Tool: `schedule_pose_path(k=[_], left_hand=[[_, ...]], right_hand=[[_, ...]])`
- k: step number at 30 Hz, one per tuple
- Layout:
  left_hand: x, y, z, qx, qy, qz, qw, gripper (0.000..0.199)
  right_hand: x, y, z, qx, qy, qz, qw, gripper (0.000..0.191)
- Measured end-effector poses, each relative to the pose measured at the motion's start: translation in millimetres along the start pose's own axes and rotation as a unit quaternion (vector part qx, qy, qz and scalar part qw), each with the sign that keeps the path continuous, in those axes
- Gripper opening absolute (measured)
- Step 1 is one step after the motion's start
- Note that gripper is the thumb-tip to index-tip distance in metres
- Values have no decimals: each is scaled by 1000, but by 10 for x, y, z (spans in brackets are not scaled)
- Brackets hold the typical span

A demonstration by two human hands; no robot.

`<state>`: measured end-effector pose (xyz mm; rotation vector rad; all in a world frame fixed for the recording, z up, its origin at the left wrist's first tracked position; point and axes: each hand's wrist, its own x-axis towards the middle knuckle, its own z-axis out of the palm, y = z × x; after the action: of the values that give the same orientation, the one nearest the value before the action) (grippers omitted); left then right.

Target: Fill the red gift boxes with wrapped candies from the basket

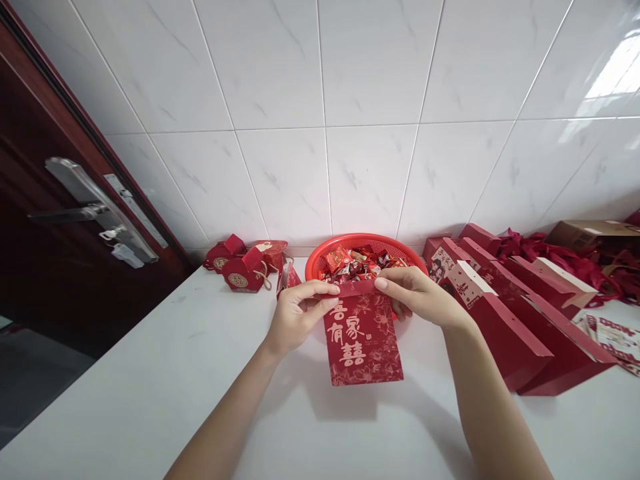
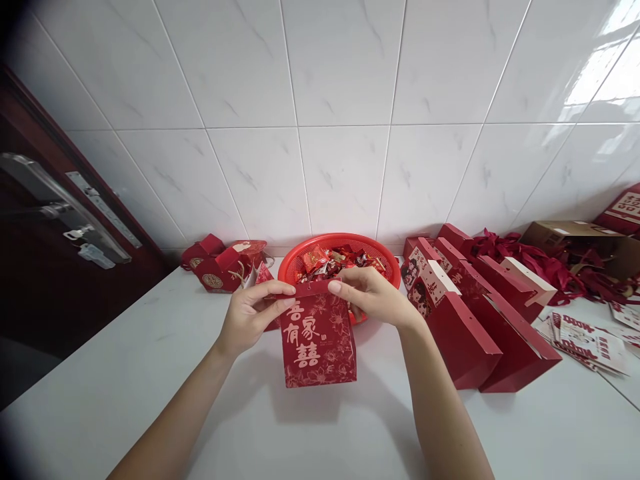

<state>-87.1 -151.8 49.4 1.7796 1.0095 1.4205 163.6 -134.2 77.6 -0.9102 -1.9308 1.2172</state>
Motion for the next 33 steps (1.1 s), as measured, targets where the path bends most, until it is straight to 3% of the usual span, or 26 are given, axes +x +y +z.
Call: schedule_pose_path(k=[8,14,19,21,23,25,26,29,31,33], left_hand=[[-13,26,-4,-13,-38,-31,999,22],[-19,-11,22,1,-6,-17,1000,25],[-54,-90,13,-25,-16,-22,999,40],[-52,-124,1,-68,-34,-16,997,54],[-35,-161,0,-124,-64,-14,990,64],[-6,-208,19,-150,-81,-30,985,64],[9,-240,37,-144,-84,-46,985,60],[49,-376,112,-79,-79,-84,990,44],[67,-480,159,-30,-78,-77,993,36],[79,-565,185,0,-74,-57,996,30]], right_hand=[[-2,-32,25,-1,17,13,1000,46],[-7,-56,46,-3,7,8,1000,44],[-42,-116,39,-31,-7,-32,999,46],[-143,-185,-12,-49,21,-55,997,47],[-316,-275,-84,-64,111,-72,989,43],[-536,-374,-169,-82,277,-108,951,36],[-652,-422,-216,-93,372,-142,912,32],[-998,-545,-384,-141,603,-258,741,21],[-1244,-586,-525,-189,693,-286,634,23],[-1524,-574,-678,-235,749,-250,567,28]])
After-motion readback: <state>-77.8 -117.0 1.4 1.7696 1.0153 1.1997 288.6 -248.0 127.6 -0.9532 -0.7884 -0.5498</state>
